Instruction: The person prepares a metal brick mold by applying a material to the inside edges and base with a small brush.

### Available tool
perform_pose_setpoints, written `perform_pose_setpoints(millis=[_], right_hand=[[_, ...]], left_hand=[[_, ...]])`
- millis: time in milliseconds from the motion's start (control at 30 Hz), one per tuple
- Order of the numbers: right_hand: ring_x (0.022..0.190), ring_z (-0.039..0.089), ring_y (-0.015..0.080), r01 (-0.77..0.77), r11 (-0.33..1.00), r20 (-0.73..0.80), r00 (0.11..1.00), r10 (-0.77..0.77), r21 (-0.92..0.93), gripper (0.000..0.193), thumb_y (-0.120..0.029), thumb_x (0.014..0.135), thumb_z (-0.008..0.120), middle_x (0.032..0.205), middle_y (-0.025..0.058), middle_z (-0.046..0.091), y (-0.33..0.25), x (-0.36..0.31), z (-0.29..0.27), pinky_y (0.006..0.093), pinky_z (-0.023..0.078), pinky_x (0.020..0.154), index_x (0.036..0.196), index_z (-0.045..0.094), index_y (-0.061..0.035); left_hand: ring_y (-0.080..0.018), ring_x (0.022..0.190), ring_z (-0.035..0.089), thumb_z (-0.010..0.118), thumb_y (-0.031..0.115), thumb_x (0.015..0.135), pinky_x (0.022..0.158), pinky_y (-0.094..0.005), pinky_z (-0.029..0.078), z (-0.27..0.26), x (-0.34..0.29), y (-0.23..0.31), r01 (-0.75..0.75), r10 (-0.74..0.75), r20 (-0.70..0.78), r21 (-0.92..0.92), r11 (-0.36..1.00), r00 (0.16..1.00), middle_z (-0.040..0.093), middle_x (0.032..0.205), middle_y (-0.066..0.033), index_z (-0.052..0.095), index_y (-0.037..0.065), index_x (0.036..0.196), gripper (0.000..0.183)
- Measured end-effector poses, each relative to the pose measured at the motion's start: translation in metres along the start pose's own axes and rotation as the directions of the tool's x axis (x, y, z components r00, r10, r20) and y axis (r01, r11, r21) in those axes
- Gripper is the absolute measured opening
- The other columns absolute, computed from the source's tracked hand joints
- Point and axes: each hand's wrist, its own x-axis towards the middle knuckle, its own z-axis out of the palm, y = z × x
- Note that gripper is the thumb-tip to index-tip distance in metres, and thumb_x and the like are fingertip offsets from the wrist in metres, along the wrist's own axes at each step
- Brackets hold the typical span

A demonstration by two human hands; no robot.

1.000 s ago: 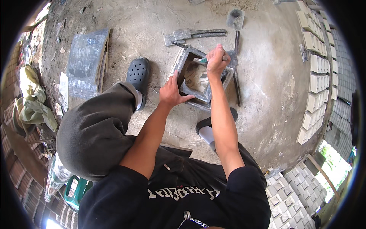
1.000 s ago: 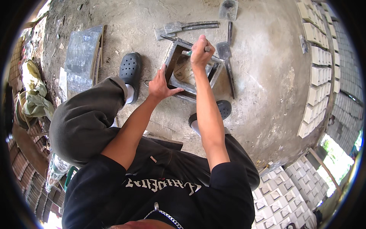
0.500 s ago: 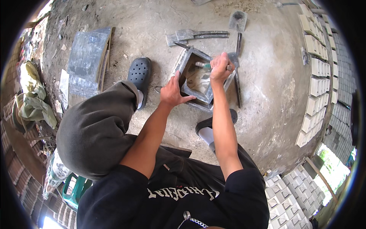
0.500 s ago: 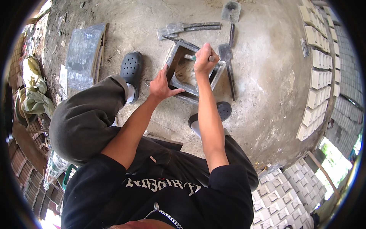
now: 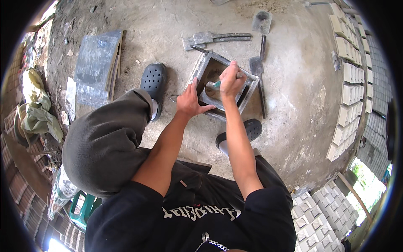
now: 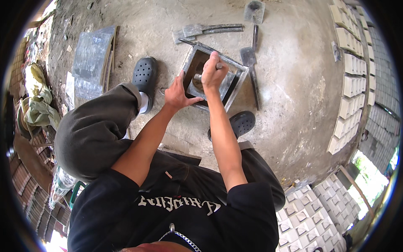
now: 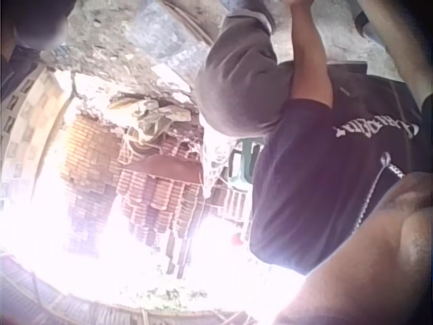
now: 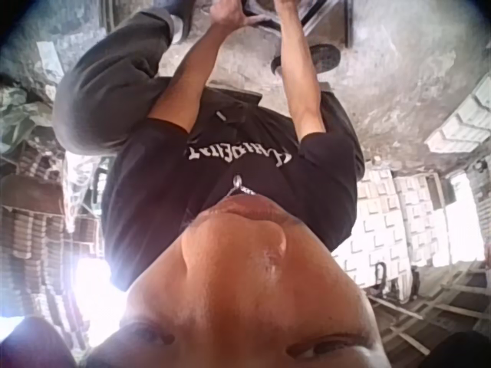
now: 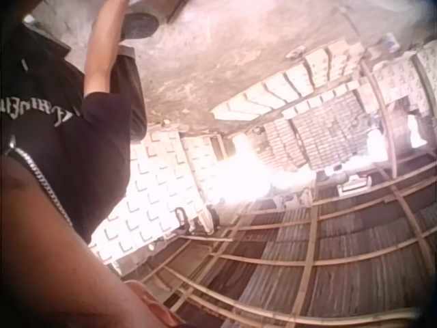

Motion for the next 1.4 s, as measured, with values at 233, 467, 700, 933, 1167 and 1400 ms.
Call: perform_pose_setpoints(millis=[233, 467, 700, 933, 1167, 1400], right_hand=[[0.048, 0.039, 0.0087, 0.184, 0.96, -0.026, 0.981, -0.194, -0.212, 0.047, -0.029, 0.097, 0.052, 0.048, 0.0001, 0.041, 0.024, 0.02, 0.019, 0.0326, 0.029, 0.044, 0.061, 0.049, 0.0006], [0.045, 0.034, 0.0062, 0.313, 0.937, 0.032, 0.946, -0.321, 0.158, 0.046, -0.021, 0.096, 0.05, 0.05, -0.0027, 0.04, 0.0, 0.04, 0.005, 0.0277, 0.025, 0.043, 0.054, 0.039, -0.0065], [0.045, 0.031, 0.0056, 0.088, 0.96, 0.073, 0.991, -0.111, 0.266, 0.045, -0.019, 0.096, 0.049, 0.05, -0.0028, 0.038, 0.005, 0.014, 0.001, 0.0264, 0.022, 0.042, 0.054, 0.036, -0.0077], [0.044, 0.031, 0.0069, 0.267, 0.934, 0.021, 0.96, -0.28, 0.237, 0.046, -0.019, 0.097, 0.05, 0.05, -0.0013, 0.038, 0.003, 0.039, -0.005, 0.0272, 0.023, 0.043, 0.055, 0.036, -0.0078], [0.047, 0.036, 0.008, 0.358, 0.918, 0.076, 0.924, -0.375, 0.17, 0.046, -0.018, 0.096, 0.048, 0.051, 0.0006, 0.042, 0.018, 0.022, -0.008, 0.0285, 0.026, 0.045, 0.053, 0.036, -0.0053], [0.047, 0.034, 0.0085, 0.505, 0.84, 0.077, 0.846, -0.527, 0.198, 0.043, -0.017, 0.097, 0.047, 0.053, -0.0006, 0.041, 0.016, 0.031, -0.02, 0.0294, 0.026, 0.045, 0.057, 0.038, -0.0036]], left_hand=[[-0.0316, 0.107, 0.063, 0.079, 0.075, 0.05, 0.078, -0.042, 0.056, 0.0, 0.0, 0.001, 0.011, -0.011, 0.015, -0.016, 1.0, 1.0, 0.055, 0.124, -0.0156, 0.015, 0.003, 0.152, 0.14], [-0.0311, 0.106, 0.063, 0.08, 0.074, 0.05, 0.078, -0.0412, 0.057, -0.001, 0.003, 0.001, 0.0, 0.0, 0.003, -0.015, 1.0, 1.0, 0.055, 0.123, -0.0152, 0.016, 0.003, 0.152, 0.139], [-0.0303, 0.105, 0.064, 0.08, 0.073, 0.05, 0.077, -0.0405, 0.057, 0.0, -0.001, 0.001, -0.015, 0.014, -0.023, -0.002, 1.0, 1.0, 0.057, 0.12, -0.0149, 0.017, 0.002, 0.151, 0.139], [-0.0293, 0.094, 0.067, 0.081, 0.073, 0.048, 0.067, -0.0402, 0.058, 0.002, 0.0, 0.0, -0.06, 0.059, -0.109, -0.005, 0.998, 0.992, 0.059, 0.114, -0.0137, 0.021, 0.001, 0.15, 0.139], [-0.0307, 0.097, 0.066, 0.08, 0.074, 0.048, 0.069, -0.0402, 0.058, 0.001, -0.002, 0.0, -0.06, 0.058, -0.095, -0.017, 0.998, 0.994, 0.059, 0.115, -0.015, 0.02, 0.001, 0.151, 0.139], [-0.0312, 0.103, 0.065, 0.08, 0.074, 0.05, 0.076, -0.0398, 0.057, -0.003, 0.002, 0.003, -0.046, 0.045, -0.046, -0.022, 0.999, 0.998, 0.057, 0.12, -0.016, 0.018, 0.001, 0.151, 0.14]])
